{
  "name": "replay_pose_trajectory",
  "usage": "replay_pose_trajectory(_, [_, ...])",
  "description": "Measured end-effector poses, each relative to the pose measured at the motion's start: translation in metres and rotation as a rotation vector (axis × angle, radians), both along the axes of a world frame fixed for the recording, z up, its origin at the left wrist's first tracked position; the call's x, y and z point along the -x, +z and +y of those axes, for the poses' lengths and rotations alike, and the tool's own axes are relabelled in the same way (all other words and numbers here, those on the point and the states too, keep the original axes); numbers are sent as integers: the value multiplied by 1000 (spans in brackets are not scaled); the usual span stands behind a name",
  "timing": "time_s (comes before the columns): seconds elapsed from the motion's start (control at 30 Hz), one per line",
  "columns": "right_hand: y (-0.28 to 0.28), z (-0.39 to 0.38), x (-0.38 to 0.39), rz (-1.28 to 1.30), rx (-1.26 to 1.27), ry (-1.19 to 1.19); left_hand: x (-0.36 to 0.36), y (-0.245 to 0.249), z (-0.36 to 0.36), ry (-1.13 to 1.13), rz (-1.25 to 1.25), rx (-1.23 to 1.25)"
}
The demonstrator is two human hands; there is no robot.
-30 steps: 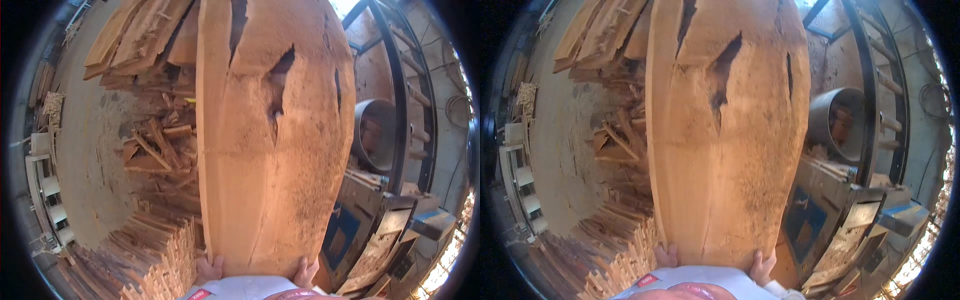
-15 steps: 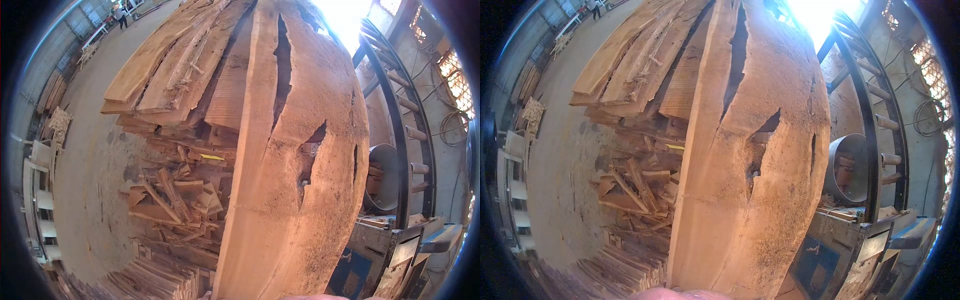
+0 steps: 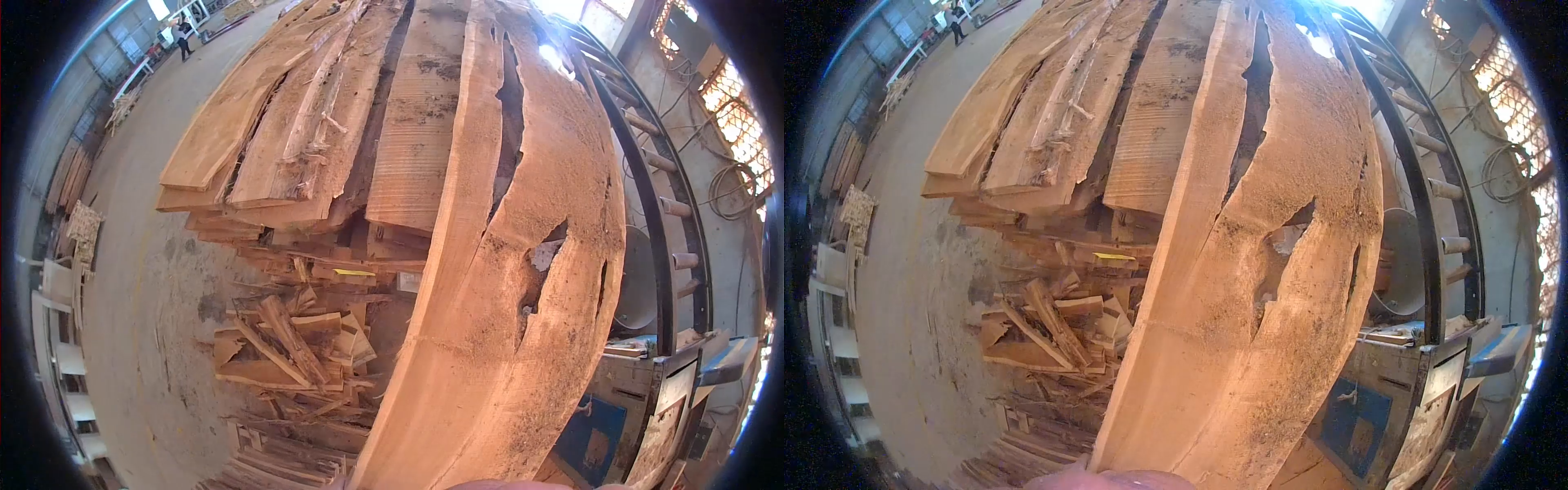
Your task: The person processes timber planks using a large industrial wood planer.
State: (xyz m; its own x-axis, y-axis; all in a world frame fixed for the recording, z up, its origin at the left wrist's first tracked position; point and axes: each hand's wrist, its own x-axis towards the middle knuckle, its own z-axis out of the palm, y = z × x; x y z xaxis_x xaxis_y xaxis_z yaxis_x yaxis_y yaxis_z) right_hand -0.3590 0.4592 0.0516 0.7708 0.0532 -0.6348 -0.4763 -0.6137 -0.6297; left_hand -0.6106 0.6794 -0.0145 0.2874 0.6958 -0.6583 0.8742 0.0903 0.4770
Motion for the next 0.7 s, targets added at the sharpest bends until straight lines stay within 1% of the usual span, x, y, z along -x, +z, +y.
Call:
replay_pose_trajectory(0.1, [0, 9, 9, 0, -5, -16, 17, -16, 9, -57, 7, -40])
replay_pose_trajectory(0.17, [3, 14, 11, 3, -7, -28, 37, -39, 11, -133, 17, -98])
replay_pose_trajectory(0.23, [5, 18, 19, 0, -15, -50, 85, -93, -1, -295, 62, -221])
replay_pose_trajectory(0.27, [6, 20, 23, -3, -19, -63, 125, -140, -16, -454, 108, -340])
replay_pose_trajectory(0.3, [7, 22, 26, -5, -22, -74, 156, -171, -26, -583, 149, -442])
replay_pose_trajectory(0.33, [8, 24, 30, -7, -27, -88, 175, -187, -27, -666, 180, -518])
replay_pose_trajectory(0.37, [10, 24, 33, -9, -33, -101, 186, -195, -27, -729, 198, -578])
replay_pose_trajectory(0.43, [15, 26, 38, -8, -41, -123, 184, -190, -9, -742, 228, -565])
replay_pose_trajectory(0.47, [17, 27, 41, -10, -47, -133, 187, -173, 4, -650, 155, -427])
replay_pose_trajectory(0.5, [19, 28, 44, -14, -54, -143, 134, -102, 33, -467, 65, -246])
replay_pose_trajectory(0.53, [21, 29, 48, -17, -60, -151, 52, 1, 70, -292, -22, -100])
replay_pose_trajectory(0.6, [24, 30, 54, -29, -72, -159, -24, 102, 102, -163, -104, 7])
replay_pose_trajectory(0.7, [32, 28, 62, -52, -80, -158, -25, 110, 102, -210, -174, -62])
